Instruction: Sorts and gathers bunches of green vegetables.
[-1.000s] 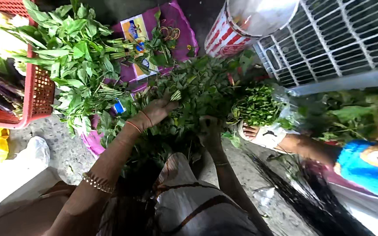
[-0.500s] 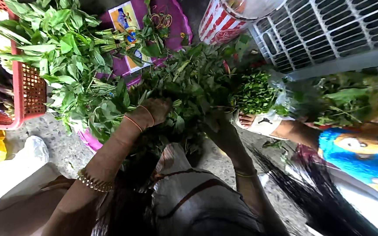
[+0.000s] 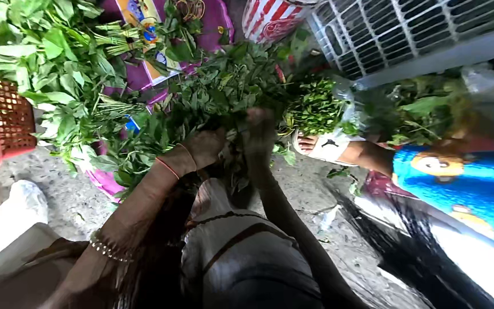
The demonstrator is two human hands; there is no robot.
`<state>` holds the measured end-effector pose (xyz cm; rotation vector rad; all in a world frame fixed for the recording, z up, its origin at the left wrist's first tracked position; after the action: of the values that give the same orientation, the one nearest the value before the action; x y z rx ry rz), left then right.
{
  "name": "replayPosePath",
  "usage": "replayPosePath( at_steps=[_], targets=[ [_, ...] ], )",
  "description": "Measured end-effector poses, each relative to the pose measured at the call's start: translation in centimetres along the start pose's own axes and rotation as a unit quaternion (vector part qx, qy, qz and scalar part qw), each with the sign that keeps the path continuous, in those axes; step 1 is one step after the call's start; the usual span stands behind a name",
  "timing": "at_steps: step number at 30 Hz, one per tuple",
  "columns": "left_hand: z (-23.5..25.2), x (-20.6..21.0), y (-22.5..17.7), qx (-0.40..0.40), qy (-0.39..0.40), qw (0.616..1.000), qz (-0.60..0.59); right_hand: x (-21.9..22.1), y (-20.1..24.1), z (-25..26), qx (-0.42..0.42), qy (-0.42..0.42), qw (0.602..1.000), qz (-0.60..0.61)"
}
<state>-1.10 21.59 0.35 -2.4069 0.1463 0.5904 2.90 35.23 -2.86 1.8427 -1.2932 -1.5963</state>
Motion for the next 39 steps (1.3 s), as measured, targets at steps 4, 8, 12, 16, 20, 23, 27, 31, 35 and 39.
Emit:
replayPosePath(
  at_steps=[4,8,12,16,20,23,27,31,35,39],
  targets=[
    [-0.5,-1.8,2.5,0.094,-0.043,0.958,-0.266,1.6,-7.2,-0.3,0.131,0.080,0.953,-0.262],
    [-0.8,-2.9,3.2,0.183,-0.001,0.863,-0.470,2.9,-8.8,-0.6,0.126,0.082,0.940,-0.307],
    [-2.5,-4.4,2.6,0.193,0.049,0.864,-0.463,-1.1,-7.2,-0.7,0.142,0.110,0.946,-0.271],
    [-3.0,-6.1,2.6,0.075,-0.059,0.988,-0.118,-5.8,-4.4,-3.3,0.173,0.151,0.964,-0.138],
    [-1.9,-4.8,1.2,0.063,-0.046,0.993,-0.086,-6.8,-3.1,-4.3,0.175,0.141,0.974,-0.035],
    [-1.3,-3.7,0.8,0.093,-0.041,0.986,-0.133,-5.1,-2.0,-3.0,0.118,0.120,0.983,0.077],
    [-0.6,-2.5,1.1,0.094,-0.022,0.976,-0.194,-0.9,-0.2,-0.7,0.072,0.151,0.950,0.263],
    [-0.2,-1.7,1.6,0.110,-0.008,0.961,-0.255,2.0,1.0,-0.8,0.089,0.213,0.899,0.371],
    [-0.4,-1.4,0.8,0.125,0.026,0.934,-0.335,1.7,2.1,-1.6,0.041,0.215,0.927,0.305],
    [-0.5,-1.4,0.2,0.132,0.053,0.926,-0.351,1.2,2.2,-1.8,0.031,0.204,0.945,0.255]
  ],
)
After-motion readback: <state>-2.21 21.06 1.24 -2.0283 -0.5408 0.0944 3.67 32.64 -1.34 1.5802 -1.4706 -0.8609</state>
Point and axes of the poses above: each hand's wrist, its own z-axis towards the middle knuckle, its own x-axis out of the palm, y = z × x, the point moved 7 cm from there along z, towards the middle knuckle, and after that the axes turned 1 degree about -z, right-handed, at the moved point
